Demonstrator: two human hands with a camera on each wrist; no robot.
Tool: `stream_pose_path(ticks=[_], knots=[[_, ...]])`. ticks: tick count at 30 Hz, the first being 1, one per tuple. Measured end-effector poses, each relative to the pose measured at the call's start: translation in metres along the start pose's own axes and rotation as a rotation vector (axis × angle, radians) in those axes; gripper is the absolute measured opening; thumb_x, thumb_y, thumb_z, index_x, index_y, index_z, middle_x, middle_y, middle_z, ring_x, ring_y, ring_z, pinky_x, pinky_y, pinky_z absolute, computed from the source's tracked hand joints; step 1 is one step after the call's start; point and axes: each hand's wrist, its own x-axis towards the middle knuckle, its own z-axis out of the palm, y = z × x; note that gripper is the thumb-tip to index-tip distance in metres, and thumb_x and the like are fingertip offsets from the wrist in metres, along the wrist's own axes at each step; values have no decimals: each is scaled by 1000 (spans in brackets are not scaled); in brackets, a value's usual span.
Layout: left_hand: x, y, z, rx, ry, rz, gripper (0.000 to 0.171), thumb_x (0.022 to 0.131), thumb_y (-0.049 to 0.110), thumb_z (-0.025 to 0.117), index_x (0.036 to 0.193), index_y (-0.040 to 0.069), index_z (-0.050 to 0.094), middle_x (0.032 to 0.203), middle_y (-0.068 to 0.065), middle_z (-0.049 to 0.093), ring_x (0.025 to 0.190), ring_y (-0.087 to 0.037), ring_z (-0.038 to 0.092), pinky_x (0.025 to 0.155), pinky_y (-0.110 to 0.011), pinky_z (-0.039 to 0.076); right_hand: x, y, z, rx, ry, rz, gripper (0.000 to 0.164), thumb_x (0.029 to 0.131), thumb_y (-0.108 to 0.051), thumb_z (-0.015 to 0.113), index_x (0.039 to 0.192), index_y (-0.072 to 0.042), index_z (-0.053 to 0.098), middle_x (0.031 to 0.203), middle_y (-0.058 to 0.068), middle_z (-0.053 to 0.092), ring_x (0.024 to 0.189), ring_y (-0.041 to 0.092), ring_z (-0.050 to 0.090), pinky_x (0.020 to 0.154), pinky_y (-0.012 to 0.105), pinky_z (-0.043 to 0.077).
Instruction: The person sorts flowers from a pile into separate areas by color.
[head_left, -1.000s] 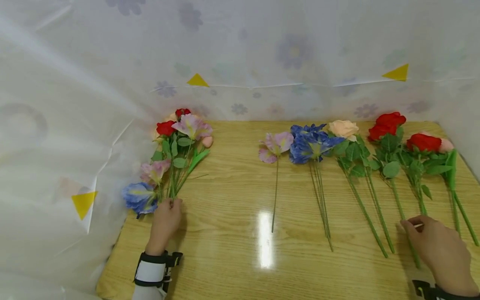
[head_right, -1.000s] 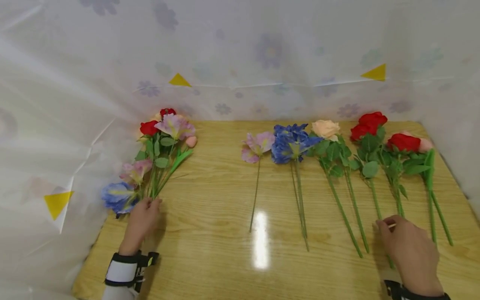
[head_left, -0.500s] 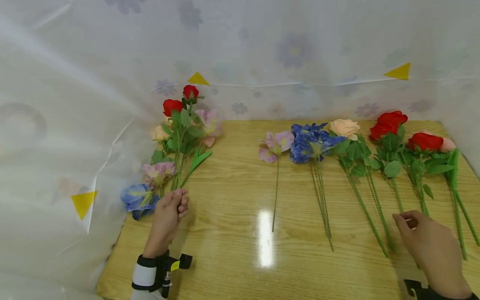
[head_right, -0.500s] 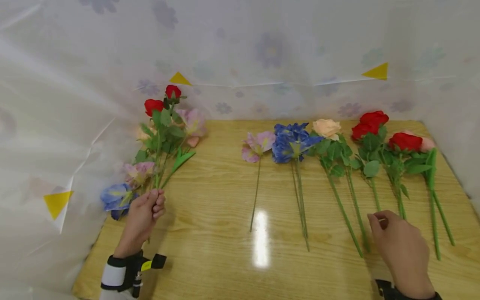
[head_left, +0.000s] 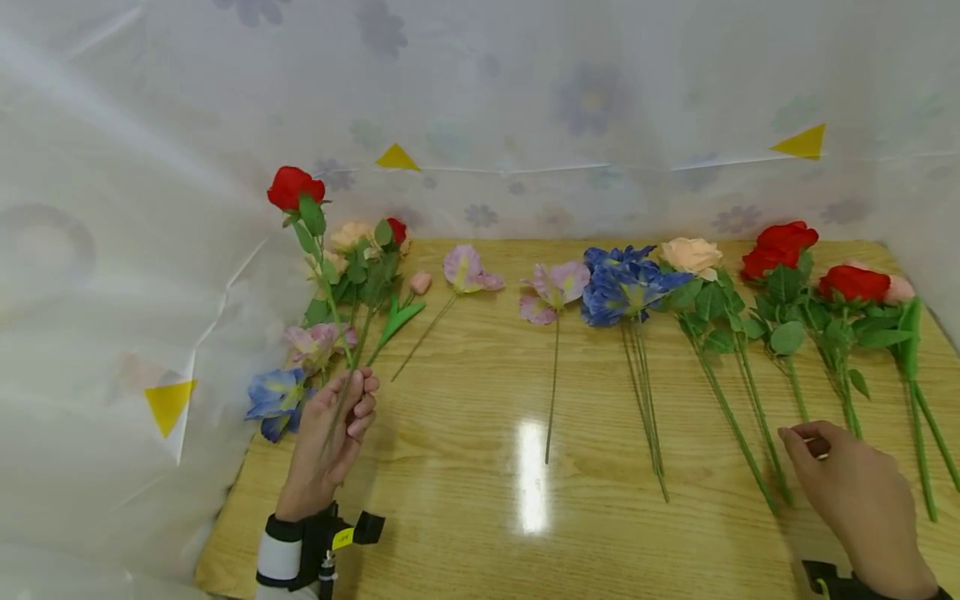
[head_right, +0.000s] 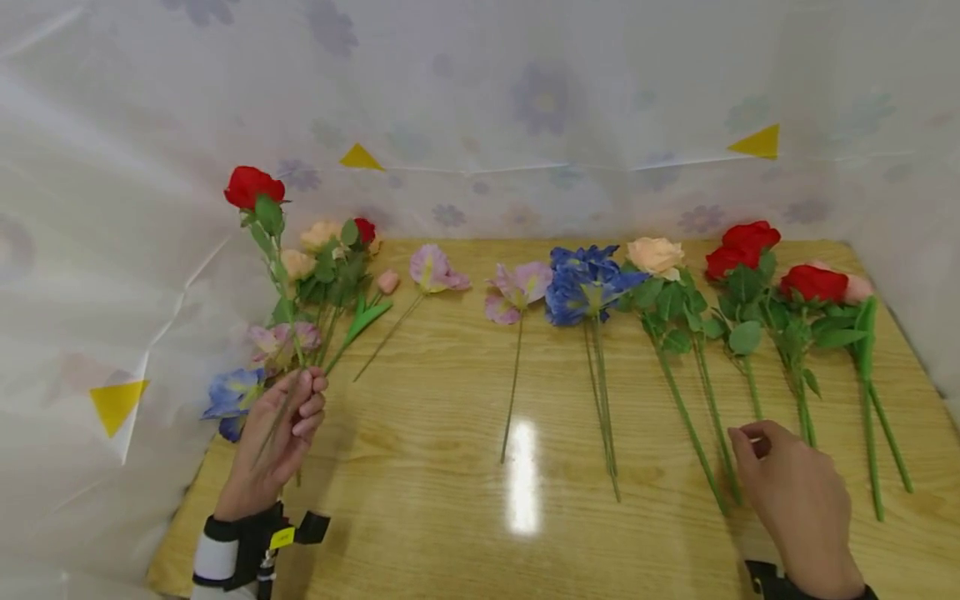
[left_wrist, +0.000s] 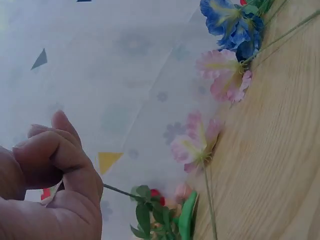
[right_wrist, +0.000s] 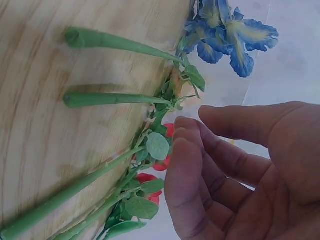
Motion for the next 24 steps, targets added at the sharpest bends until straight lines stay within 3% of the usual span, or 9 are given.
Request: stream_pose_path(ticks=[8,11,13,14,17,19,20,21,24], knots=[[-5,8,6,534,368,132,35,97,29,60,120,4,53,100,-11,71,62,-15,55,51,-22,42,-3,1,1,11,19,-29,39,99,-25,59,103,14,62,76,22,65,45,18,51,39,34,39],[-7,13,3,738,491,196,37,97,32,59,122,6,53,96,-3,74,58,-12,59,47,-23,45,-4,1,1,12,15,-21,40,99,-26,57,104,14,62,77,22,65,45,18,52,40,34,39],[-9,16,0,869,555,248,35,98,32,58,121,6,54,90,9,73,56,-6,60,45,-22,46,-4,1,1,14,14,-21,40,99,-26,57,104,14,62,76,22,65,45,18,52,40,34,39],[-10,20,-4,800,505,273,30,101,28,54,120,5,52,90,10,72,58,-6,62,46,-21,47,-4,0,1,12,16,-24,40,99,-26,58,103,14,62,76,22,65,45,18,51,40,34,39],[-13,25,-9,841,526,414,26,100,22,55,112,-1,57,88,11,72,60,0,63,47,-16,48,-4,-1,2,8,25,-37,39,99,-25,58,103,14,62,75,22,65,44,18,51,40,34,39],[-14,29,-12,908,548,512,26,100,20,56,109,-5,60,89,2,74,59,4,62,49,-13,47,-4,-2,2,7,29,-47,38,99,-25,59,102,13,63,74,21,64,44,17,50,39,34,38],[-14,31,-13,943,565,558,27,99,19,57,107,-6,62,90,-3,74,58,5,61,49,-11,46,-3,-3,2,6,28,-48,38,99,-25,59,102,13,63,73,20,64,44,17,50,40,34,38],[-15,32,-12,1077,679,599,29,97,21,60,105,-6,65,88,-5,75,56,7,59,47,-10,45,-4,-3,2,7,27,-48,38,99,-25,59,102,13,63,73,20,64,44,17,50,40,34,38],[-17,38,-13,1135,738,641,27,97,19,60,105,-6,65,90,-13,74,54,8,58,46,-10,44,-4,-5,2,14,12,-36,38,99,-26,58,103,12,63,75,21,65,45,17,51,40,34,39]])
